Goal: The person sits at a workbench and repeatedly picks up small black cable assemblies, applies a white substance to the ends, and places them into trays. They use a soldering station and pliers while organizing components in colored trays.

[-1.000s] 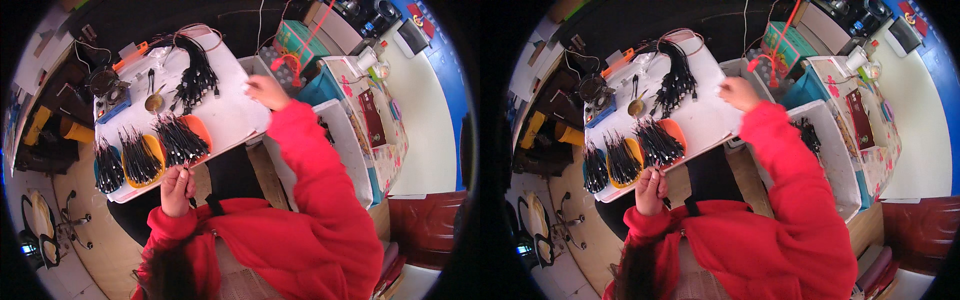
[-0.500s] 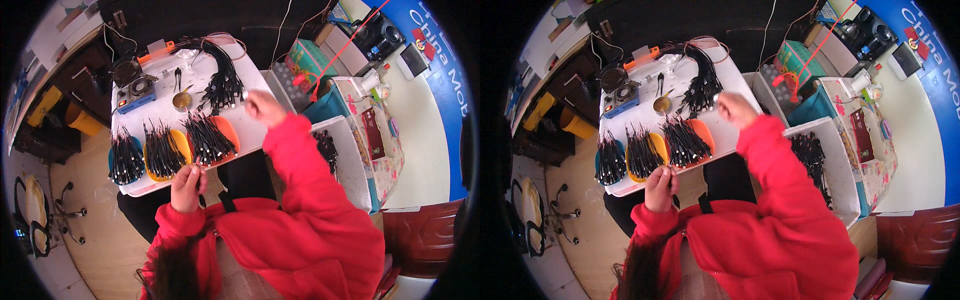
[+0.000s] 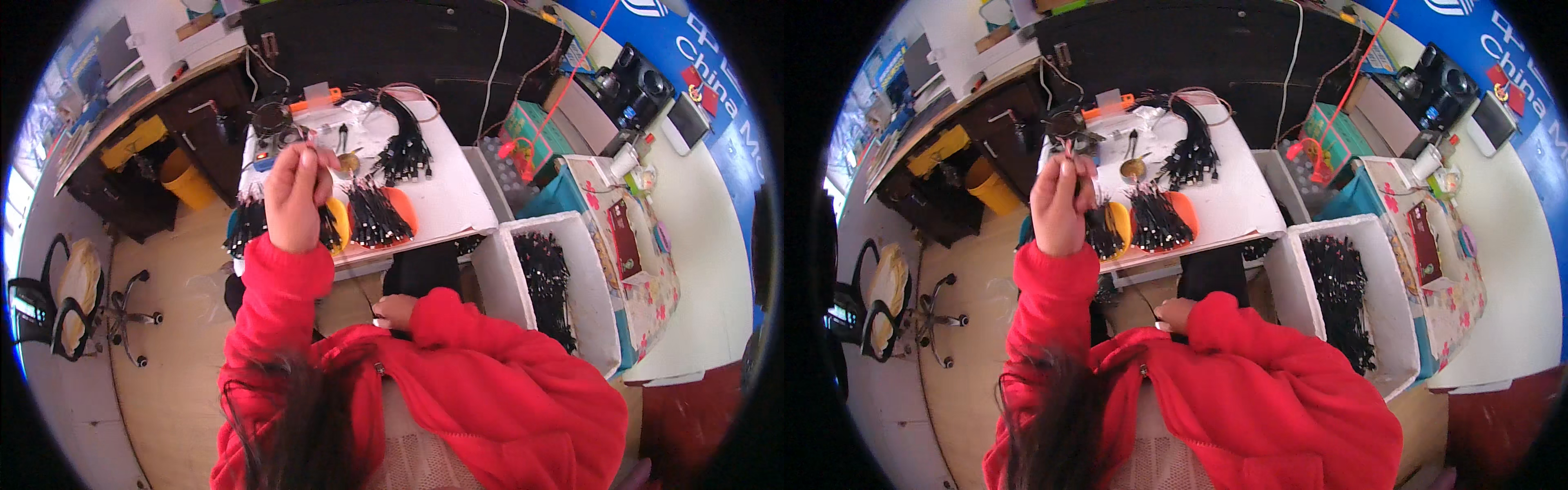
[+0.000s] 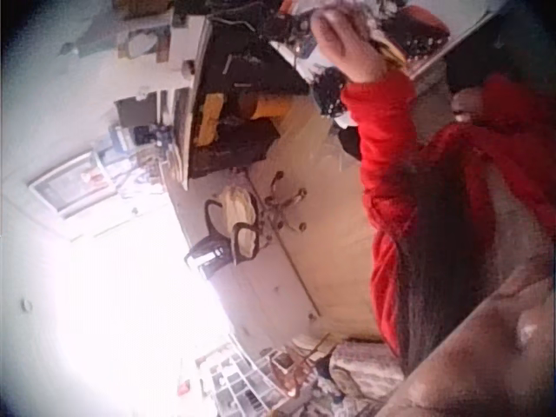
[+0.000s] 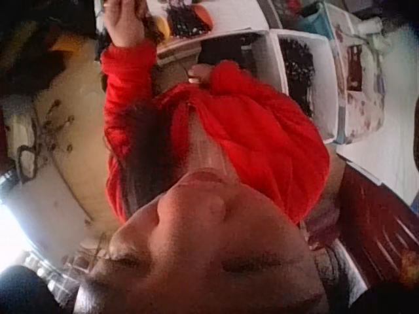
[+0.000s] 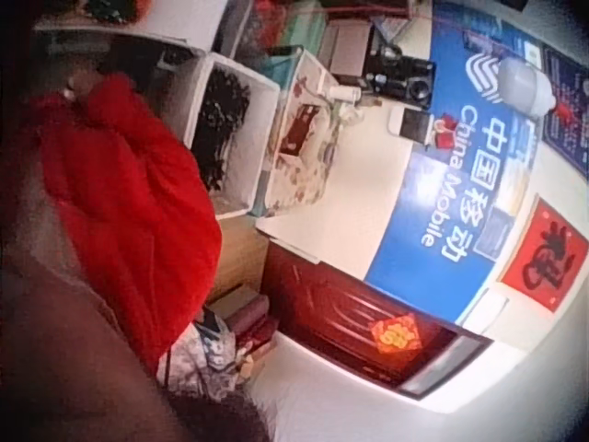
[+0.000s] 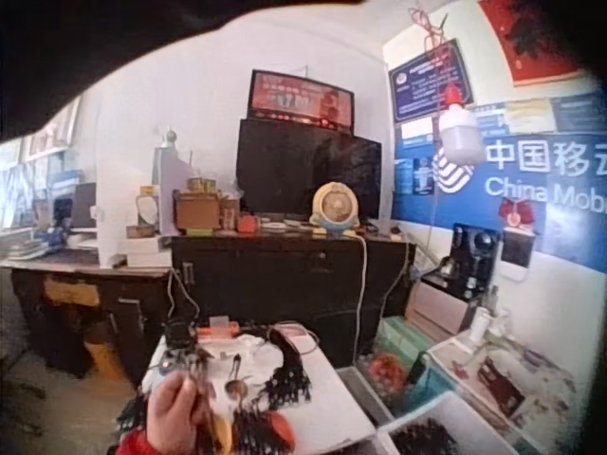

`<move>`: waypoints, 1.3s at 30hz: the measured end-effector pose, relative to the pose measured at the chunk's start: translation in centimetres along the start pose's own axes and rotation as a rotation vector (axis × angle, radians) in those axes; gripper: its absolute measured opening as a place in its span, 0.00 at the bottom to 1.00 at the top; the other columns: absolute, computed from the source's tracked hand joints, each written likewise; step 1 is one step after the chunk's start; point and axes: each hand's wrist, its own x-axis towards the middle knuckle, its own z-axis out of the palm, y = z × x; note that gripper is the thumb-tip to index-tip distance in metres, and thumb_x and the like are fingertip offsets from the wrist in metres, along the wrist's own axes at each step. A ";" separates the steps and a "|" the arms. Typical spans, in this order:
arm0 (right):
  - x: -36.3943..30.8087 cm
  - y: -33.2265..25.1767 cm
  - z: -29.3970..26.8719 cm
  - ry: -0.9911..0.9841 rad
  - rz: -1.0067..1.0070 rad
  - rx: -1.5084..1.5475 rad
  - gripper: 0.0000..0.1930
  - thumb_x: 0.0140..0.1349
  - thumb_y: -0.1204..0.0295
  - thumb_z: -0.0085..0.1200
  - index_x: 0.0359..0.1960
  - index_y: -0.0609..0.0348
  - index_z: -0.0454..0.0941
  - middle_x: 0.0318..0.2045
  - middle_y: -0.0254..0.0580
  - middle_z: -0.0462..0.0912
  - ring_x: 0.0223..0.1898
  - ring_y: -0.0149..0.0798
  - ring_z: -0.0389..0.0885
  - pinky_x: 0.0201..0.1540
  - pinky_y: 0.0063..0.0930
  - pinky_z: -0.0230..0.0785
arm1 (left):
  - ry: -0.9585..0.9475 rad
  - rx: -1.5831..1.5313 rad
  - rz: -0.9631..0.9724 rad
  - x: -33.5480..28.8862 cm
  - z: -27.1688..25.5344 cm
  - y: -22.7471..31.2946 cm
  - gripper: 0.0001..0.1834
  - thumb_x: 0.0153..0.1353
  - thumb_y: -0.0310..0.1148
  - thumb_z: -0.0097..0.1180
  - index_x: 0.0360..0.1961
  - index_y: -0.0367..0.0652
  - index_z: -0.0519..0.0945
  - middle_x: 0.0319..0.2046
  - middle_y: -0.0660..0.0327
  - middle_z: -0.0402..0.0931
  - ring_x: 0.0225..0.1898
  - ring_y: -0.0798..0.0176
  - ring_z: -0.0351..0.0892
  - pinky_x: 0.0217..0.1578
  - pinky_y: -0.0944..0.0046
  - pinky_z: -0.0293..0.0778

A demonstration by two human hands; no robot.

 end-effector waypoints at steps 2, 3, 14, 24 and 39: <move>-0.6 0.0 -3.5 0.263 -0.188 0.407 0.12 0.57 0.63 0.57 0.32 0.60 0.78 0.29 0.49 0.79 0.30 0.46 0.79 0.37 0.37 0.71 | -0.114 -0.014 -0.096 -3.4 0.0 1.5 0.09 0.70 0.30 0.39 0.33 0.39 0.69 0.31 0.58 0.74 0.18 0.78 0.54 0.21 0.77 0.53; -0.7 -0.6 -5.9 0.437 -0.246 0.575 0.08 0.60 0.68 0.54 0.34 0.60 0.78 0.26 0.42 0.79 0.29 0.37 0.77 0.35 0.31 0.71 | -0.161 -0.050 -0.113 -5.1 0.0 1.7 0.09 0.71 0.31 0.39 0.33 0.39 0.69 0.31 0.57 0.74 0.18 0.78 0.54 0.21 0.77 0.53; -4.1 -8.0 -16.1 0.208 -0.444 1.538 0.09 0.64 0.73 0.54 0.43 0.64 0.75 0.36 0.38 0.81 0.36 0.30 0.80 0.41 0.21 0.74 | -0.363 -0.452 -0.365 -12.0 -1.0 1.3 0.10 0.70 0.36 0.43 0.34 0.41 0.70 0.33 0.50 0.77 0.17 0.75 0.54 0.22 0.73 0.55; -4.7 -8.6 -15.5 0.404 -0.419 1.522 0.05 0.61 0.76 0.56 0.36 0.61 0.73 0.31 0.32 0.78 0.32 0.24 0.77 0.36 0.17 0.71 | -0.036 -0.399 -0.386 -11.5 -0.1 1.3 0.09 0.71 0.35 0.40 0.35 0.44 0.70 0.33 0.54 0.76 0.15 0.72 0.58 0.18 0.75 0.57; -5.6 -9.2 -13.6 0.664 -0.352 1.512 0.07 0.62 0.74 0.57 0.39 0.62 0.75 0.33 0.31 0.78 0.36 0.21 0.75 0.40 0.16 0.68 | 0.044 -0.057 -0.378 -12.1 0.9 2.0 0.08 0.68 0.29 0.46 0.36 0.36 0.76 0.20 0.69 0.68 0.20 0.79 0.60 0.21 0.79 0.53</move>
